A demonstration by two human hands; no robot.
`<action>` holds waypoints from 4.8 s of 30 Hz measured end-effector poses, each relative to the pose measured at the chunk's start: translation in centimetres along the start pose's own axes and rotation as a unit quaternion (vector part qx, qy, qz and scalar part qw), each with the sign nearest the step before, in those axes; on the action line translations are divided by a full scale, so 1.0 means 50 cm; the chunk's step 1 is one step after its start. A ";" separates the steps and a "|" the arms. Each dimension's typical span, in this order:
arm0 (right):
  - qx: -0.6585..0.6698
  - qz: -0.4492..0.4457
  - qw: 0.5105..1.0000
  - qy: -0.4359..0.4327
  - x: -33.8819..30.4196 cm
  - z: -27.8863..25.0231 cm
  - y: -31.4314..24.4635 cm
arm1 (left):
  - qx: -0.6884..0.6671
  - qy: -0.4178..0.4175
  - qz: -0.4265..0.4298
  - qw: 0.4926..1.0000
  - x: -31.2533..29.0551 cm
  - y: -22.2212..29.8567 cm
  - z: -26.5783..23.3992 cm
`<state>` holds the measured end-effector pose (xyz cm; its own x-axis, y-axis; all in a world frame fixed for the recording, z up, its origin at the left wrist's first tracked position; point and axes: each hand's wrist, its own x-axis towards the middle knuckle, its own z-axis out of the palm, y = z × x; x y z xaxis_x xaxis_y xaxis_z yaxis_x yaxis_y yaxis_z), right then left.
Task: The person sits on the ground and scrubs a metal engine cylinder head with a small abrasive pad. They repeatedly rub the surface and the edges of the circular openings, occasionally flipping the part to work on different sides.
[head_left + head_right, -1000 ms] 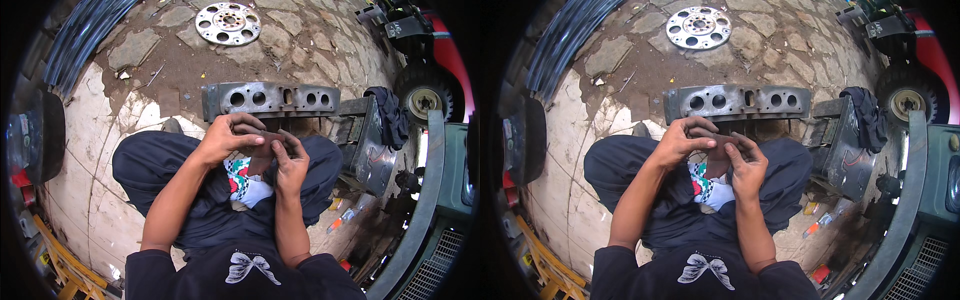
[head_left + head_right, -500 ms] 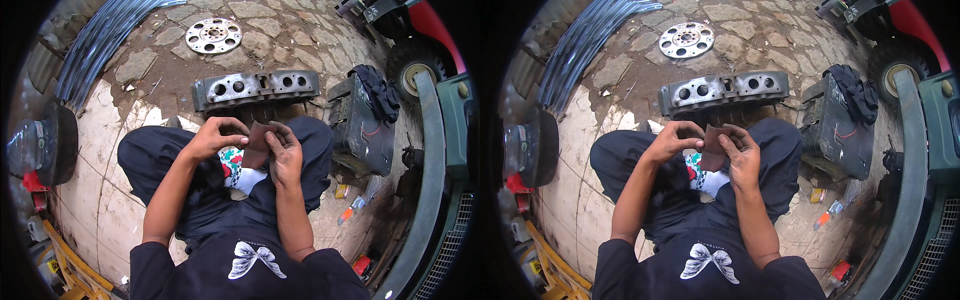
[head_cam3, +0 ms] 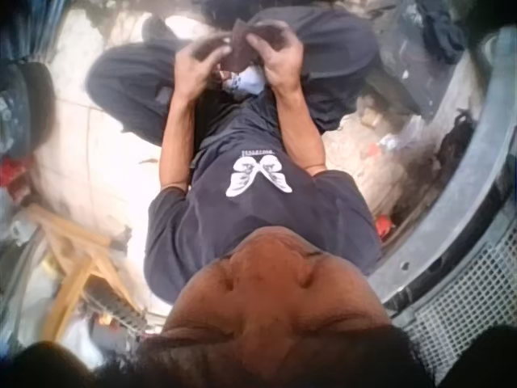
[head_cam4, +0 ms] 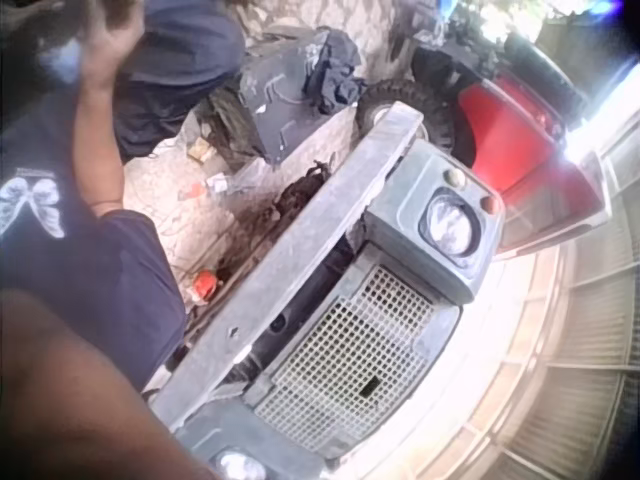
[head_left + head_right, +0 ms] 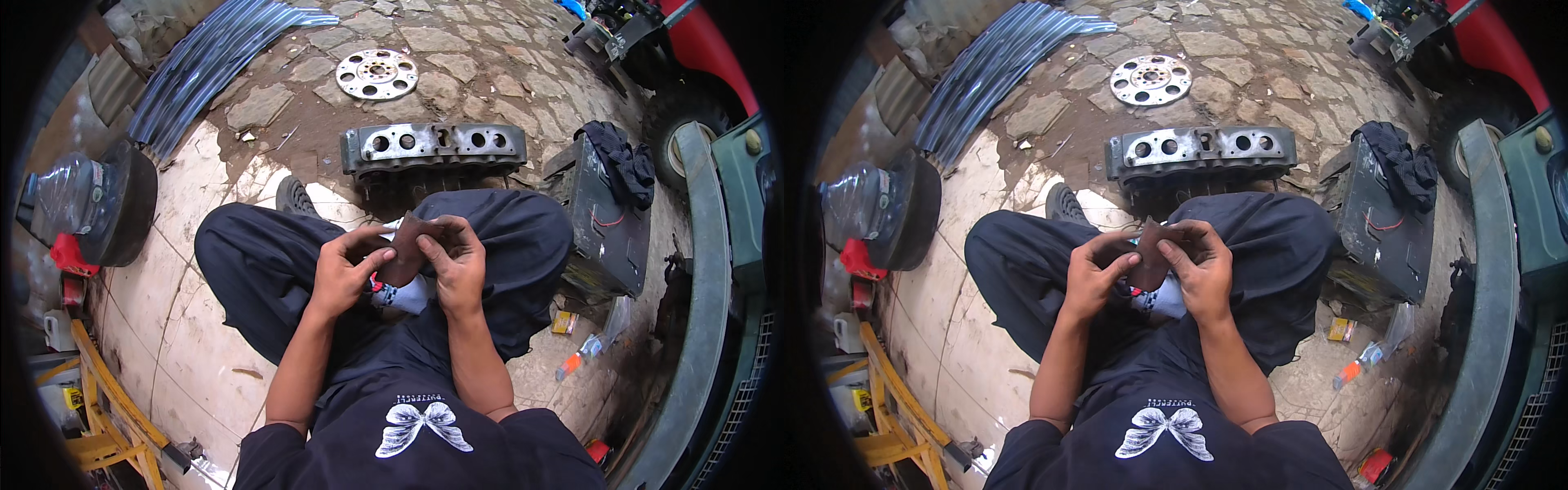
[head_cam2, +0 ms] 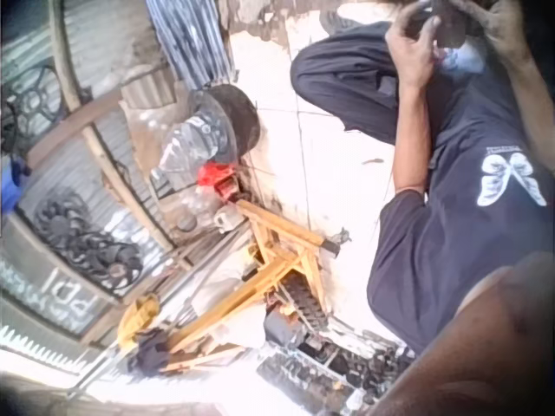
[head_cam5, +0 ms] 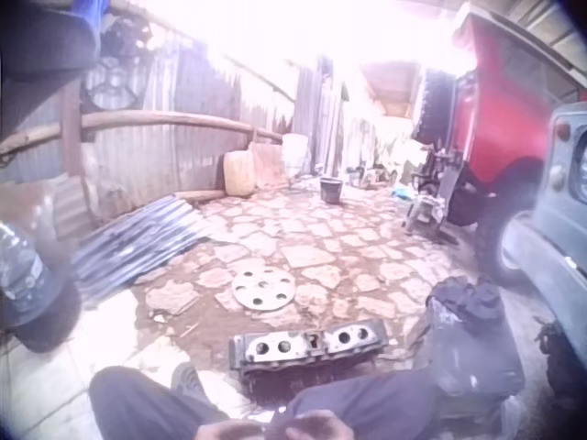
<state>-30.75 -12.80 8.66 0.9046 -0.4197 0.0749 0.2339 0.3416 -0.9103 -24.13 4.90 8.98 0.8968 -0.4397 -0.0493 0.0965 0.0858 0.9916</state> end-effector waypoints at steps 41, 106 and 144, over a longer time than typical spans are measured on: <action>-0.061 0.084 0.991 0.083 0.146 -0.076 0.104 | -0.166 -0.132 -0.141 0.967 0.281 -0.116 0.011; -0.586 -0.141 0.795 0.062 0.308 0.076 0.220 | 0.388 -0.166 -0.096 0.901 0.562 -0.074 -0.163; -0.596 -0.112 0.792 0.065 0.313 0.090 0.210 | 0.378 -0.230 -0.113 0.890 0.559 -0.062 -0.176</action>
<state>-12.53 -11.99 2.11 0.8257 -0.4666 0.3169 -0.1894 -0.7586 -0.6234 4.44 0.23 3.45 0.6027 -0.7040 -0.3758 -0.2220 -0.6002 0.7684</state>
